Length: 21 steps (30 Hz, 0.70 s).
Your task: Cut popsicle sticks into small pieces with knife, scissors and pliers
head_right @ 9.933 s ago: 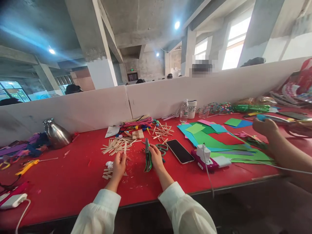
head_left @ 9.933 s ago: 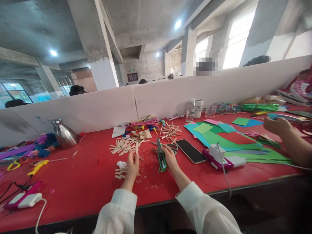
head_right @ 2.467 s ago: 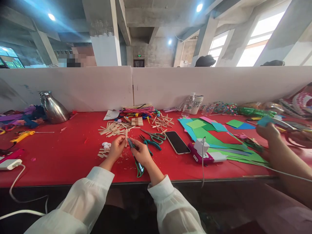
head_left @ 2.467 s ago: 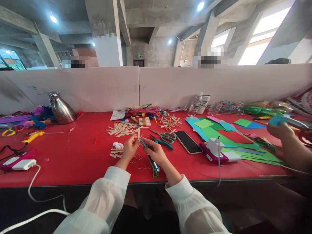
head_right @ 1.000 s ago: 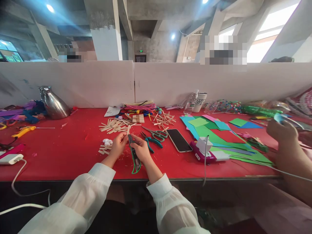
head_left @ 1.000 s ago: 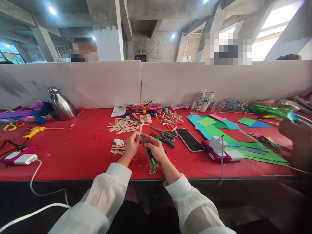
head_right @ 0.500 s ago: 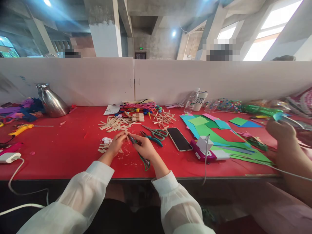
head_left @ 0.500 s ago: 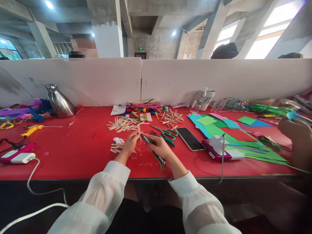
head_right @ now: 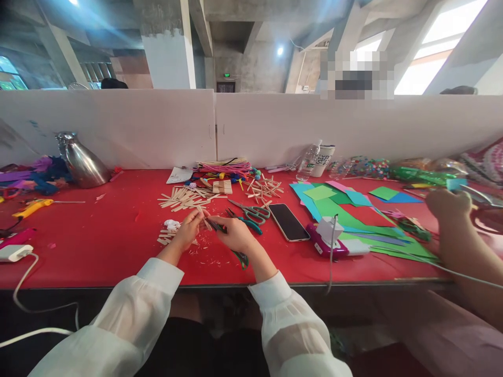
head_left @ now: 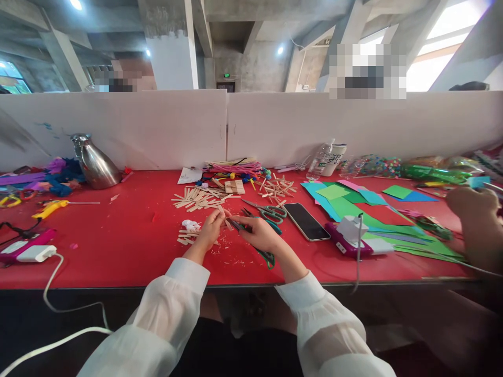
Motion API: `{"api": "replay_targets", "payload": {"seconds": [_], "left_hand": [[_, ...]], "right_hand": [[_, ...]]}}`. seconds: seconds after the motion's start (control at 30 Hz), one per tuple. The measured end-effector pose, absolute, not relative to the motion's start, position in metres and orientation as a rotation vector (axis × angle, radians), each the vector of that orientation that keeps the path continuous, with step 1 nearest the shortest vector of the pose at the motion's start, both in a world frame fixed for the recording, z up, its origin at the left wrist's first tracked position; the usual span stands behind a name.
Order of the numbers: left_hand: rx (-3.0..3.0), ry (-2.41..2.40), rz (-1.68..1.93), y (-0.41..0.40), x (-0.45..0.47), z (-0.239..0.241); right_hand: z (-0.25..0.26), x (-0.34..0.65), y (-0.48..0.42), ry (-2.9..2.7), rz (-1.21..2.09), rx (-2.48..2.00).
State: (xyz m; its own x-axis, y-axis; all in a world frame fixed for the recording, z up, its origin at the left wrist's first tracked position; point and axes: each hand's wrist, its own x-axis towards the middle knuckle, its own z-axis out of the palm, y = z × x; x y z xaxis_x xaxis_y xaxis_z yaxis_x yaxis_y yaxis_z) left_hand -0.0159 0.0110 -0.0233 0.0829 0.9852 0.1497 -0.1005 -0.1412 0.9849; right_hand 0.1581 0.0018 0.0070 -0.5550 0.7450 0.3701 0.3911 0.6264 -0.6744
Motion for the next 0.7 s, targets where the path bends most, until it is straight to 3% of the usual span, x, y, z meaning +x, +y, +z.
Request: {"api": "replay_targets", "payload": {"seconds": [0.7], "left_hand": [[1.405,1.155,1.418,0.018,-0.024,-0.030]], "right_hand": [[-0.020,0.146,0.002,-1.922,0.901,-0.886]]}}
